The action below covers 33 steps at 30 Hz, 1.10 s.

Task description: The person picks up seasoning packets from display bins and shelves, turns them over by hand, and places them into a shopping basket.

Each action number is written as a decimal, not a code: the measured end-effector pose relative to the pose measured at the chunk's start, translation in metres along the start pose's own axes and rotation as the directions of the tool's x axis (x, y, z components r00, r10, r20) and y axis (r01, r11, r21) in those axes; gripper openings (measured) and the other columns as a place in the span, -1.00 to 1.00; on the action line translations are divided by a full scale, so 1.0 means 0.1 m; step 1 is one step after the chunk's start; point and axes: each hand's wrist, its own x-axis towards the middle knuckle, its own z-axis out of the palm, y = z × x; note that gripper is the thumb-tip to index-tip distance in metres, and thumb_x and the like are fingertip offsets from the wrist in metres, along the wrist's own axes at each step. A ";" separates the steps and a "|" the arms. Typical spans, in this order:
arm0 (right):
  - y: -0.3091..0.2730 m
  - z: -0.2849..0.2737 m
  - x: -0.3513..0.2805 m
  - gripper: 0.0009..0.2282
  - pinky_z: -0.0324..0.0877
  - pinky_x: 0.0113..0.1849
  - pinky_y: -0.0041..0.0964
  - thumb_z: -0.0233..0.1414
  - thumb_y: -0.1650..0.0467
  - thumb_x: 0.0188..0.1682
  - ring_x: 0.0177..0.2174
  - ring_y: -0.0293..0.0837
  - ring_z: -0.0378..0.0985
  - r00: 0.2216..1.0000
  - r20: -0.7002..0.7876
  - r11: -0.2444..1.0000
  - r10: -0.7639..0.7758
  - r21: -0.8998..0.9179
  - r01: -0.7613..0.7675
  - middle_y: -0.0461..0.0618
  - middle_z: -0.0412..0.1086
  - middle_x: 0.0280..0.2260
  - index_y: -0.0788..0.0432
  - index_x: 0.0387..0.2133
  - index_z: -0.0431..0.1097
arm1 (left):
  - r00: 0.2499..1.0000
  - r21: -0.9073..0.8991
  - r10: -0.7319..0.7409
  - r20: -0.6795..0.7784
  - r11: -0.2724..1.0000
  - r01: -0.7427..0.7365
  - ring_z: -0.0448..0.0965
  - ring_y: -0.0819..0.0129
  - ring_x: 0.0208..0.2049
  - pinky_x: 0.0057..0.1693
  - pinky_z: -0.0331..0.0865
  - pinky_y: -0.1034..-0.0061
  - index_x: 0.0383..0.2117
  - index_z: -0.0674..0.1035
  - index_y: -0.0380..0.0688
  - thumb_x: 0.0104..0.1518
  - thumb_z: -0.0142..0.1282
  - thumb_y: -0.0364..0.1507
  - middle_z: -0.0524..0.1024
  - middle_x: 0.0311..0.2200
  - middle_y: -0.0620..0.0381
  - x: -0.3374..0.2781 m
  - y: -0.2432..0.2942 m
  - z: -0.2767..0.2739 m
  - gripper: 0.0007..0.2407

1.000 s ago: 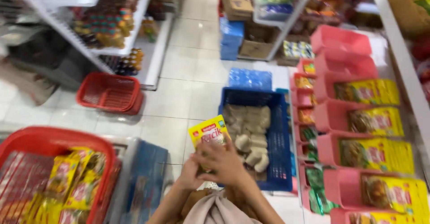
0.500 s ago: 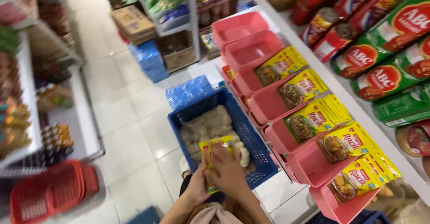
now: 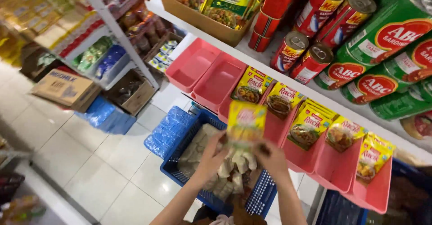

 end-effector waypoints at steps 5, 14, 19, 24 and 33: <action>-0.32 0.18 1.06 -0.72 0.52 -0.18 -0.05 0.25 0.30 -0.12 -0.30 -0.10 0.67 0.937 -0.306 0.980 -0.168 -0.155 0.125 0.01 0.58 -0.28 0.07 -0.15 0.54 | 0.910 0.557 0.373 0.179 0.724 -0.406 0.35 -0.13 0.20 0.22 0.30 0.20 0.08 0.47 -0.19 -0.01 0.05 -0.59 0.39 0.11 -0.12 0.56 0.16 -0.11 -0.57; -0.14 0.79 1.66 -0.74 -0.24 0.15 0.61 0.16 0.35 -0.16 0.32 0.30 -0.10 0.909 -0.348 0.634 -0.227 -0.762 -0.133 0.21 -0.02 0.39 -0.12 -0.17 0.59 | 0.855 0.691 0.406 0.322 0.516 -0.506 0.24 -0.06 0.34 0.29 0.24 0.07 0.11 0.47 -0.13 0.06 0.13 -0.52 0.28 0.30 -0.11 0.38 -0.03 -0.27 -0.59; -0.40 0.74 1.57 -0.65 -0.29 0.12 0.67 0.19 0.33 -0.20 0.39 0.16 -0.23 0.973 -0.224 0.537 -0.054 -0.828 -0.161 0.00 -0.03 0.40 -0.18 -0.08 0.54 | 0.930 0.668 0.225 0.292 0.647 -0.367 0.17 -0.18 0.31 0.21 0.17 0.01 0.25 0.35 -0.15 0.03 0.15 -0.53 0.20 0.31 -0.19 -0.05 0.05 -0.42 -0.45; -0.56 0.68 0.97 -0.67 0.09 0.18 0.32 0.16 0.24 -0.10 0.27 0.37 0.06 0.807 -0.288 0.707 -0.516 -0.676 0.210 0.07 0.22 0.26 -0.05 -0.04 0.51 | 0.985 0.565 0.137 0.107 0.807 -0.173 0.32 -0.13 0.23 0.29 0.22 0.17 0.25 0.36 -0.15 0.06 0.11 -0.51 0.32 0.21 -0.18 -0.75 0.07 -0.62 -0.48; 0.09 0.92 -0.63 -0.79 0.23 0.13 0.00 0.14 0.37 -0.12 0.09 0.08 0.38 0.687 -0.035 0.654 -0.725 -0.348 0.672 0.10 0.42 0.01 0.02 -0.20 0.56 | 0.912 0.478 0.027 -0.409 0.858 0.189 0.45 -0.02 0.12 0.21 0.32 0.27 0.16 0.43 -0.11 0.15 0.10 -0.37 0.47 0.07 -0.09 -2.38 -0.23 -0.76 -0.59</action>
